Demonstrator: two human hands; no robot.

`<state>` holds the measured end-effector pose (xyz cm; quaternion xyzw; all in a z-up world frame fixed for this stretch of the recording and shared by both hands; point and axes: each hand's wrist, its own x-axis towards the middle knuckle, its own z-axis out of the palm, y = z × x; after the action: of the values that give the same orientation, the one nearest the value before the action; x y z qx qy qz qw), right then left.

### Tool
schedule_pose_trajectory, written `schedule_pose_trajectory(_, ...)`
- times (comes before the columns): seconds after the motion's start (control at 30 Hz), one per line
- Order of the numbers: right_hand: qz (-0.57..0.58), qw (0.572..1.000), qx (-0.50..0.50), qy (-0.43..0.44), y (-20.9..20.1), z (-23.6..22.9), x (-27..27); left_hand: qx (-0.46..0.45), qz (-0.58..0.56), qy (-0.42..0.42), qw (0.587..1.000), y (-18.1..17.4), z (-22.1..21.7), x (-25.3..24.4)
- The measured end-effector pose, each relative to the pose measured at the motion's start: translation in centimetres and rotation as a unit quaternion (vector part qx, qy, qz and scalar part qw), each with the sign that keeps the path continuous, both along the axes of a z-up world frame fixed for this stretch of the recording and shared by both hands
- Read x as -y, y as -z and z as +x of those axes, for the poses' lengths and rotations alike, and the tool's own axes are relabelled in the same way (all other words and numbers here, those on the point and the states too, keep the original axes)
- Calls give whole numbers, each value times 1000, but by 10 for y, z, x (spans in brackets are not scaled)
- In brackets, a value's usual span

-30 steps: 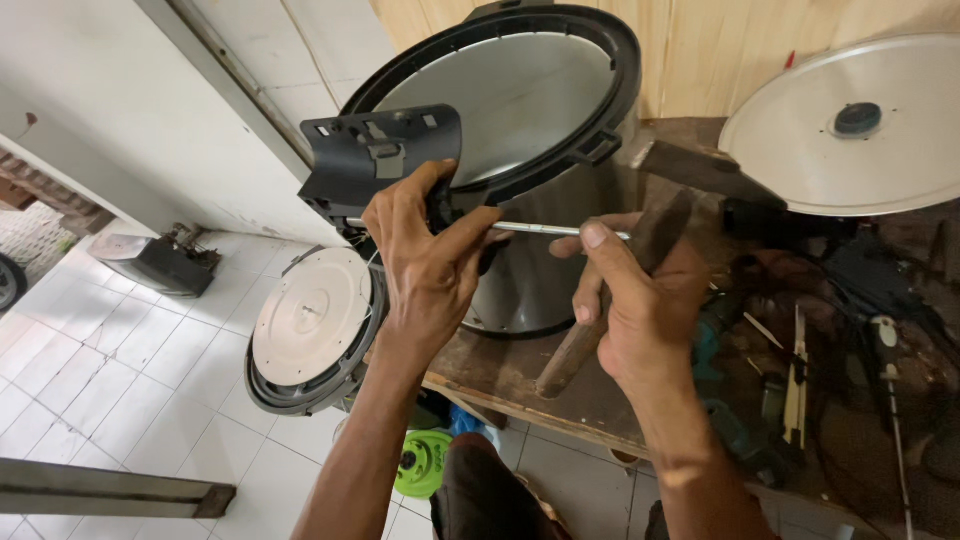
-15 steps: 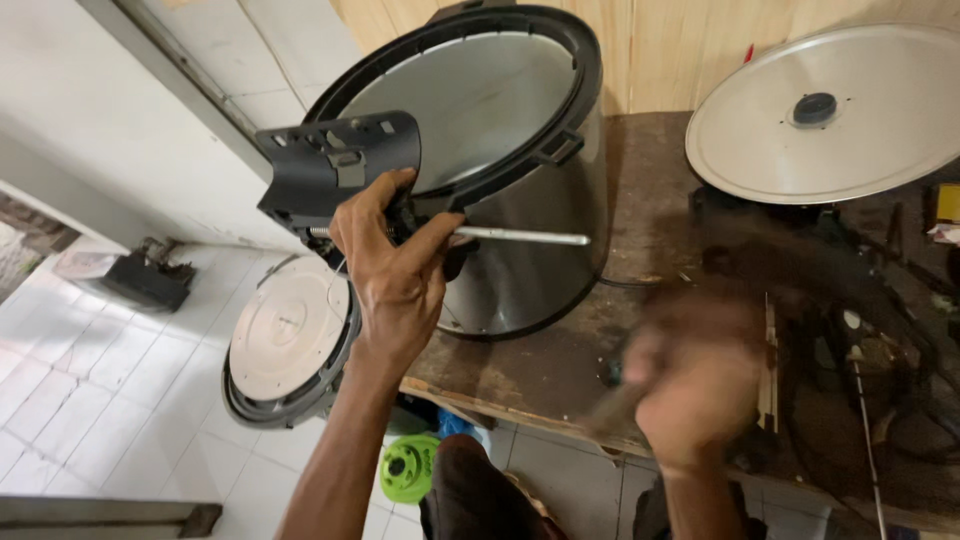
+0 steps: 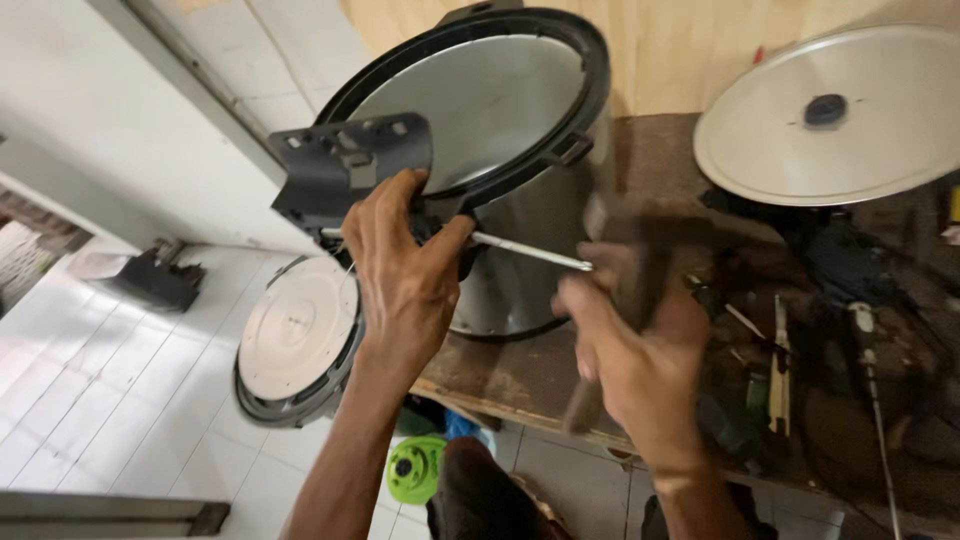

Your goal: The person uses a hammer to repeatedly strike a black plastic component attached to the lid of a stainless steel pressure cooker. They also use a metal rod to tap the same area and pry at the seam between the lid and the body. The person works on a wooden table in a workshop setting.

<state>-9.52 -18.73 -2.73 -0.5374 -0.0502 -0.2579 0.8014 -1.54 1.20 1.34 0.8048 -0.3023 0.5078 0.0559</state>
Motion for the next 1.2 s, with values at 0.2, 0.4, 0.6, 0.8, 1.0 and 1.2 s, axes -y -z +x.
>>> schedule_pose_trajectory(0.2,-108,989,2,101,-26,25,-12,-51,-34,46,997,1,0,-12)
schedule_pose_trajectory(0.4,-69,993,20,89,-14,32,-12,-115,-70,48,990,0,-4,-11)
schedule_pose_trajectory(0.6,-58,994,26,87,-16,31,-11,-112,-73,47,990,0,-3,-11)
schedule_pose_trajectory(0.8,-46,995,4,85,-12,35,-11,-100,-62,32,992,0,0,-10)
schedule_pose_trajectory(1.0,-45,996,1,81,-8,39,-11,-85,-52,39,994,-2,2,-9)
schedule_pose_trajectory(1.2,-40,996,2,74,-7,43,-10,-81,-47,30,995,-5,1,-6)
